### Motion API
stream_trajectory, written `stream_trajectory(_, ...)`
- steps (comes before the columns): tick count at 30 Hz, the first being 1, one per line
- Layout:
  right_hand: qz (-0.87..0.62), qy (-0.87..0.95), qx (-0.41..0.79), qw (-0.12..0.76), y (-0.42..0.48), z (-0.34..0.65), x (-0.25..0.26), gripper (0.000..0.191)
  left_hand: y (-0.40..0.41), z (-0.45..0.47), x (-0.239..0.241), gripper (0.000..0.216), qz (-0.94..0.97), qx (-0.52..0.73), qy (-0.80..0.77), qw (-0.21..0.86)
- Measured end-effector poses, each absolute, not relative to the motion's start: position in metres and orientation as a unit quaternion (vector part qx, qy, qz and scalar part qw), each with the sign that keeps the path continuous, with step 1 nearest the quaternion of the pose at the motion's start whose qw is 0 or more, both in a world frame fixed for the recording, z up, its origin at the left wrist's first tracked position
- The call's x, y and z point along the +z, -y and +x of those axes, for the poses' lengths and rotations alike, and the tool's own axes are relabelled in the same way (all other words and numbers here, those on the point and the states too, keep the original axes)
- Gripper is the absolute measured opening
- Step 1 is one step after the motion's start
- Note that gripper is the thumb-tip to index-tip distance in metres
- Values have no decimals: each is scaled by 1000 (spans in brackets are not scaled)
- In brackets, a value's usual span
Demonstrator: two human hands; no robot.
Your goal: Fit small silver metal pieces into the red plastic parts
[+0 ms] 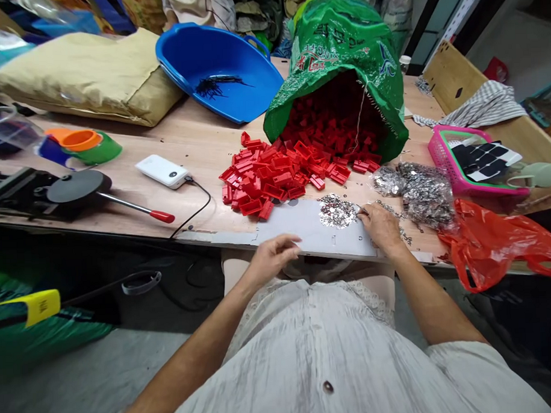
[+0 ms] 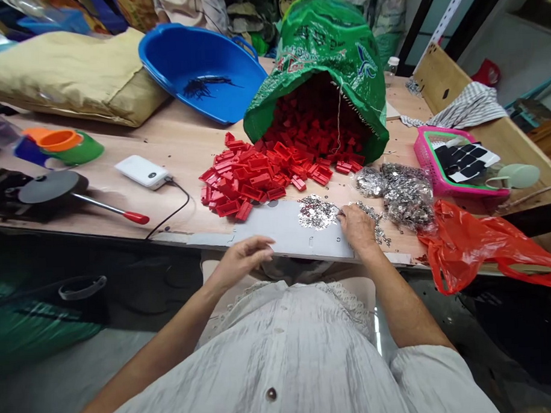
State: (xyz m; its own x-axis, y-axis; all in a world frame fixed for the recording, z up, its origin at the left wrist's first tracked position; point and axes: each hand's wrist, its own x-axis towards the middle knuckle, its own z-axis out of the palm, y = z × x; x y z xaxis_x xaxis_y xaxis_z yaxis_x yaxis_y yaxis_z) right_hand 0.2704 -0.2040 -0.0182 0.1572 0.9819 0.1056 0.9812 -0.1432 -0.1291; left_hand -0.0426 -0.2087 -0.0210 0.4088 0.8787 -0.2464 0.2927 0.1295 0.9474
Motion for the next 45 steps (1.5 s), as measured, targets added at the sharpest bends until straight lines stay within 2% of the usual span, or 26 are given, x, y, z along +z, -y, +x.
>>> stream_trajectory(2, -755, 650, -9, 88, 206, 270, -17, 15, 192, -53, -17, 27, 652, 334, -560, 388)
stream_trajectory(5, -756, 646, -13, 102, 212, 269, -16, 17, 171, -64, -23, 27, 693, 330, -624, 147)
stream_trajectory(7, -758, 643, -5, 113, 217, 268, -15, 19, 162, -67, -30, 27, 709, 293, -637, 73)
stream_trajectory(10, -757, 638, 11, 142, 223, 267, -15, 21, 156, -65, -37, 22, 716, 266, -644, 35)
stream_trajectory(15, -716, 648, 74, 251, 230, 263, -9, 16, 161, -54, -33, 8, 724, 305, -616, 59)
stream_trajectory(21, -659, 610, 221, 381, 237, 239, 0, 23, 185, -40, -17, 5, 740, 390, -493, 242)
stream_trajectory(27, -595, 654, 236, 403, 244, 196, 16, 20, 212, -22, 2, 8, 680, 429, -449, 389)
stream_trajectory(30, -561, 696, 216, 392, 246, 184, 21, 16, 221, -16, 9, 26, 634, 459, -449, 432)
stream_trajectory(32, -536, 724, 204, 384, 247, 181, 19, 15, 225, -14, 13, 31, 635, 460, -445, 434)
stream_trajectory(39, -495, 767, 183, 364, 249, 177, 12, 19, 233, -8, 21, 21, 705, 431, -412, 383)
stream_trajectory(45, -466, 780, 156, 387, 249, 179, 10, 18, 236, -6, 21, 23, 763, 410, -407, 290)
